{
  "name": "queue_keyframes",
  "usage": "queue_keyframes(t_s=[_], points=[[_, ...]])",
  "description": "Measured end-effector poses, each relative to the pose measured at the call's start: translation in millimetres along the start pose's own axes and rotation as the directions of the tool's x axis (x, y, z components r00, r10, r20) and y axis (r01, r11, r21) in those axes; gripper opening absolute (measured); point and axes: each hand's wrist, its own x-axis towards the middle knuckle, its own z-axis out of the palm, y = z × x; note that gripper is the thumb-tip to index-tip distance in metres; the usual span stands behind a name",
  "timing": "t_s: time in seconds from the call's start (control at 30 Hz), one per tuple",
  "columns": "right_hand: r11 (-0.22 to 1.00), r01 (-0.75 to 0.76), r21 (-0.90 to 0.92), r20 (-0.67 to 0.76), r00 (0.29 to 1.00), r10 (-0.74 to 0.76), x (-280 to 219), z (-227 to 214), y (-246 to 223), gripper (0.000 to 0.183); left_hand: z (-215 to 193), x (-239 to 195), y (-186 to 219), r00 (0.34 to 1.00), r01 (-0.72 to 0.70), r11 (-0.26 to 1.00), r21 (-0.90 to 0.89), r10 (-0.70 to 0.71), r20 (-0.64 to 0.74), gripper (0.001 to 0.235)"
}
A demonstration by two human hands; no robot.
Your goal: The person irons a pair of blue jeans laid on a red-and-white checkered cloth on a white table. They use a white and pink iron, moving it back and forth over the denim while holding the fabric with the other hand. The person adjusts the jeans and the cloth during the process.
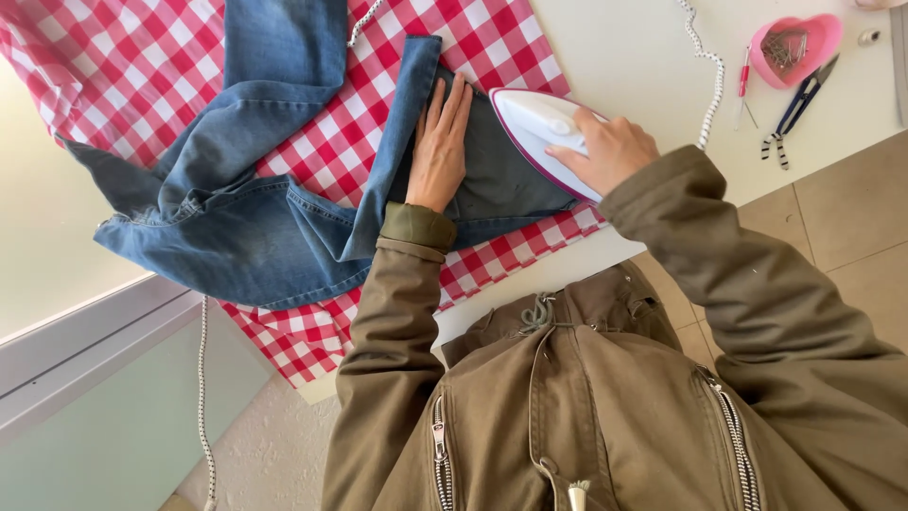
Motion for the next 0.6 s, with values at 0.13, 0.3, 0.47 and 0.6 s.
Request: queue_keyframes(t_s=[0.13, 0.3, 0.47, 0.6], points=[[1.000, 0.001, -0.027, 0.012, 1.000, -0.001, 26.6, -2.8, -18.5, 0.058, 8.2, -0.5, -5.6, 0.997, 0.019, 0.999, -0.049, -0.022, -0.078, 0.075], [0.993, 0.037, -0.109, 0.016, 0.999, -0.035, 47.4, 9.0, -20.1, 0.060, 2.4, 0.8, -4.9, 0.987, 0.087, 0.944, -0.319, -0.125, -0.100, 0.087], [0.994, 0.013, -0.108, 0.050, 0.999, -0.007, 46.5, 3.9, -22.5, 0.058, 7.1, 8.1, -12.4, 0.983, 0.077, 0.907, -0.414, -0.139, -0.121, 0.092], [0.992, 0.030, -0.126, 0.034, 0.999, -0.026, 44.9, 5.1, -21.0, 0.057, 7.3, 6.8, -15.5, 0.978, 0.088, 0.873, -0.480, -0.166, -0.124, 0.093]])
